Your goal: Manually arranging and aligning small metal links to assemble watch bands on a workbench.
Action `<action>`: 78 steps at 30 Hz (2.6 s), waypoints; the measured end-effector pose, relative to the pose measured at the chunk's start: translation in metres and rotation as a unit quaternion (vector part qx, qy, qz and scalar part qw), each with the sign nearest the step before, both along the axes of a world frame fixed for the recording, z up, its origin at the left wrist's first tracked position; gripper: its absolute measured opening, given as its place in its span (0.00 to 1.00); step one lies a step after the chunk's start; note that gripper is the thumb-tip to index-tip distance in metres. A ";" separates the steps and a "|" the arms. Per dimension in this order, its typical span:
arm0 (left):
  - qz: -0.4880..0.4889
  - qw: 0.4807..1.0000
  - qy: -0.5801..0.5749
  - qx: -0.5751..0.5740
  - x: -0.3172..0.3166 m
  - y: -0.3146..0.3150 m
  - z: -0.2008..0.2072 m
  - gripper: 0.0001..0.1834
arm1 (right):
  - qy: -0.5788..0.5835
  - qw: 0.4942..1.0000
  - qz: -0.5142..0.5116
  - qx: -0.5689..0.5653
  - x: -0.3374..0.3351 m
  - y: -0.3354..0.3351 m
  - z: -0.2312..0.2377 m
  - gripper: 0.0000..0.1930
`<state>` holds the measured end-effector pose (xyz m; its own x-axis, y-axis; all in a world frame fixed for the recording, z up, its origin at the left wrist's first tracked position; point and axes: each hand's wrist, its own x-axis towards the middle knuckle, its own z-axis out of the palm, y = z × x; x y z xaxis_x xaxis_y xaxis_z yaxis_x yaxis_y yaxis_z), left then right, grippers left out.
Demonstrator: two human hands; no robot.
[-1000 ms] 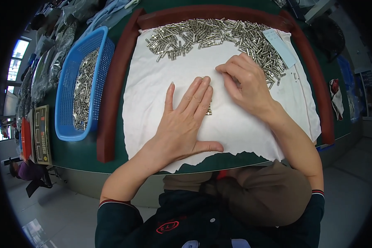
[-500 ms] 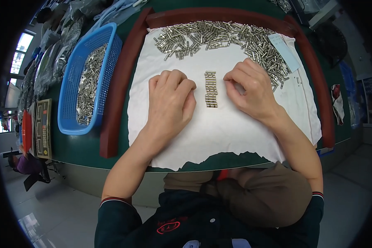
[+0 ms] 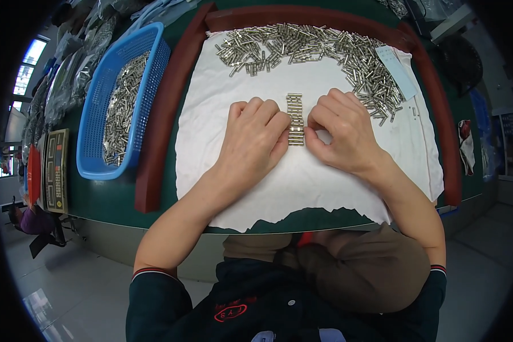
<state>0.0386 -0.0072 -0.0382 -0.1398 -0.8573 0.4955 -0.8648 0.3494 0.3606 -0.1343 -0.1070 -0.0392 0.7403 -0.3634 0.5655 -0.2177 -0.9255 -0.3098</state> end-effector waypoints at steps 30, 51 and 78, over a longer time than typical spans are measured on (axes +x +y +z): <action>-0.063 0.993 -0.046 0.083 0.011 0.024 0.015 0.23 | 0.027 0.996 0.088 -0.019 -0.018 0.016 0.002 0.20; -0.054 0.996 -0.009 0.075 0.010 0.022 0.014 0.26 | 0.003 0.998 0.059 -0.020 -0.018 0.014 0.003 0.20; -0.032 0.996 0.002 0.083 0.008 0.018 0.012 0.28 | 0.003 0.999 0.040 0.009 -0.018 0.013 0.003 0.21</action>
